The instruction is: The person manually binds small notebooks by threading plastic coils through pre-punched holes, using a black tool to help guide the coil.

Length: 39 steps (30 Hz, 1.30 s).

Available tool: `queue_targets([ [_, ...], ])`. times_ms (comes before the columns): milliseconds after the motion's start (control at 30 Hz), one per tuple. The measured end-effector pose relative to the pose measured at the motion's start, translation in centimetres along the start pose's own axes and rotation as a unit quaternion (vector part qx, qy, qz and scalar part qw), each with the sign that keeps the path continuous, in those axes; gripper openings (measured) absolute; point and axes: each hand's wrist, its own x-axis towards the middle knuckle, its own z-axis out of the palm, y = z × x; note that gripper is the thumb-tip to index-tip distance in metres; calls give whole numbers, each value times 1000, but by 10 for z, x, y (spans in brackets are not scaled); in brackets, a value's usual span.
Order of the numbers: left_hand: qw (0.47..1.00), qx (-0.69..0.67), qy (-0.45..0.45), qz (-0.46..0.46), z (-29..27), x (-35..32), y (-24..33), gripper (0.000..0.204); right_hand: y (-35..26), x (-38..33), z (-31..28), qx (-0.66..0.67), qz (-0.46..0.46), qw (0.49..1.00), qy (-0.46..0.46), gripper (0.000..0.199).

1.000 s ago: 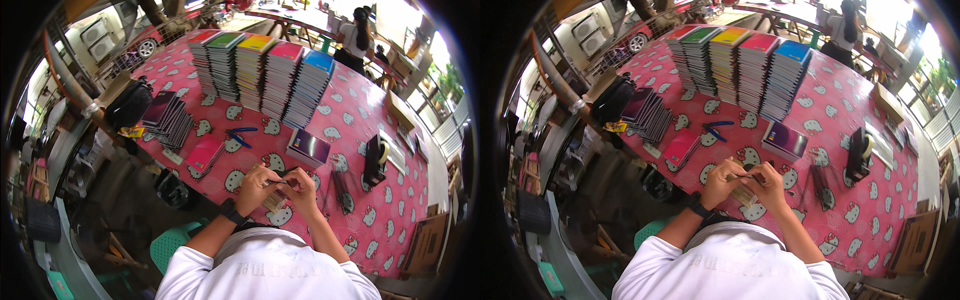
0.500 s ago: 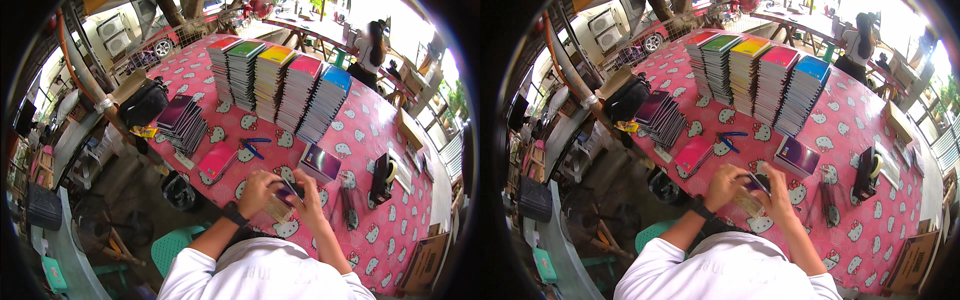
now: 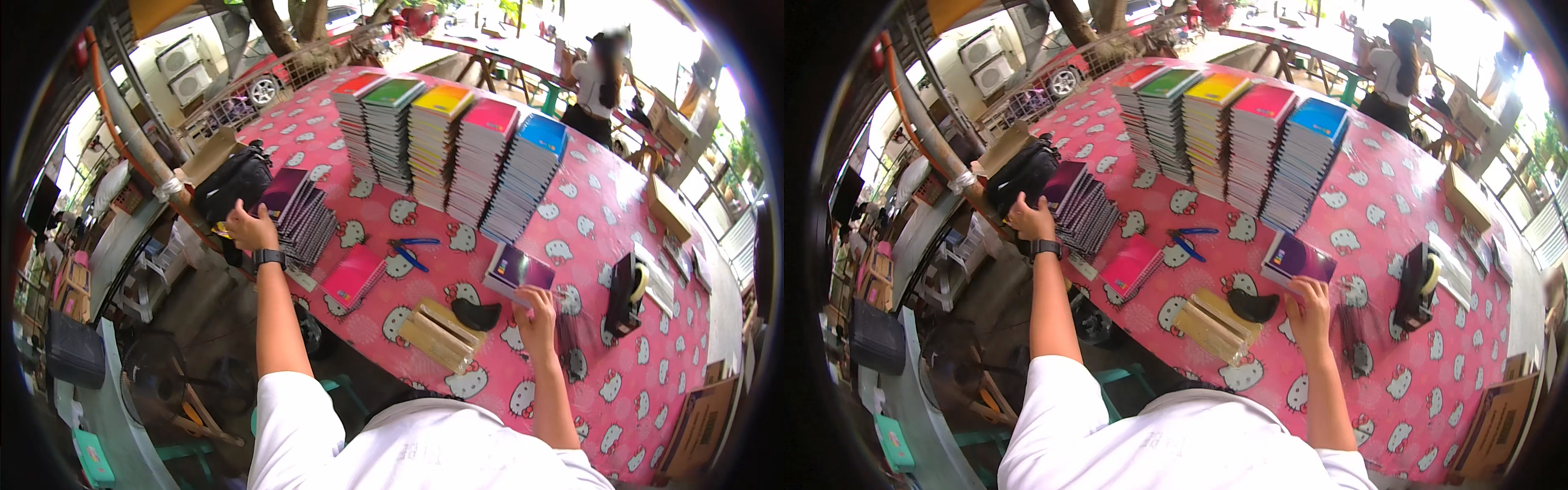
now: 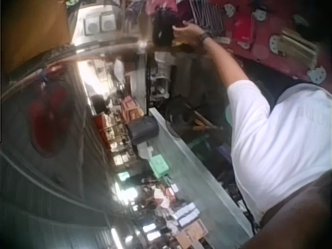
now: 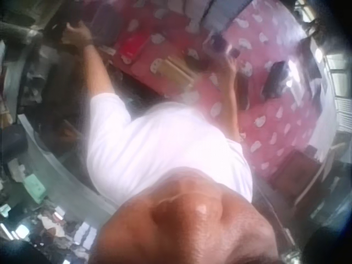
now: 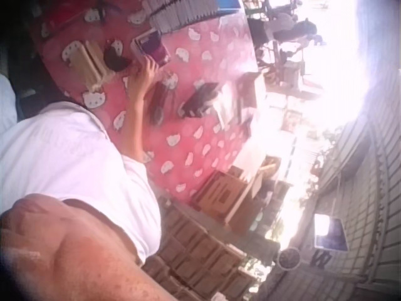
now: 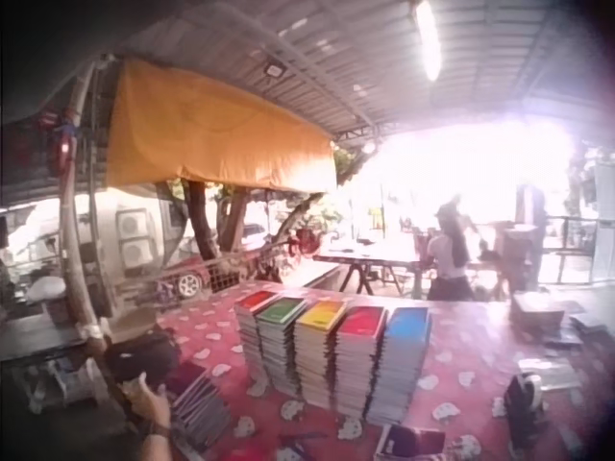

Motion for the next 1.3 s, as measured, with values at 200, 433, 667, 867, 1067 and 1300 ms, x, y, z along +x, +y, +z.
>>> queue_targets([
  [200, 954, -190, -2, 233, -58, -41, 26, 22, 31, 28, 11, -134, 3, 990, -48, 37],
  [433, 681, -499, -445, 299, -131, -229, 82, 23, 46, 46, 9, -235, 24, 959, -159, 38],
  [667, 729, -451, -439, 268, -137, -271, 79, 19, 48, 48, 5, -250, 3, 952, -178, 27],
  [867, 731, -454, -431, 270, -138, -271, 78, 16, 51, 55, -1, -238, 4, 952, -191, 24],
  [1067, 729, -457, -443, 252, -133, -273, 72, 17, 50, 57, 2, -211, -8, 962, -176, 20],
  [1300, 677, -552, -484, 46, -168, -242, 101, 28, 15, 56, -25, -130, -155, 978, 53, 34],
])
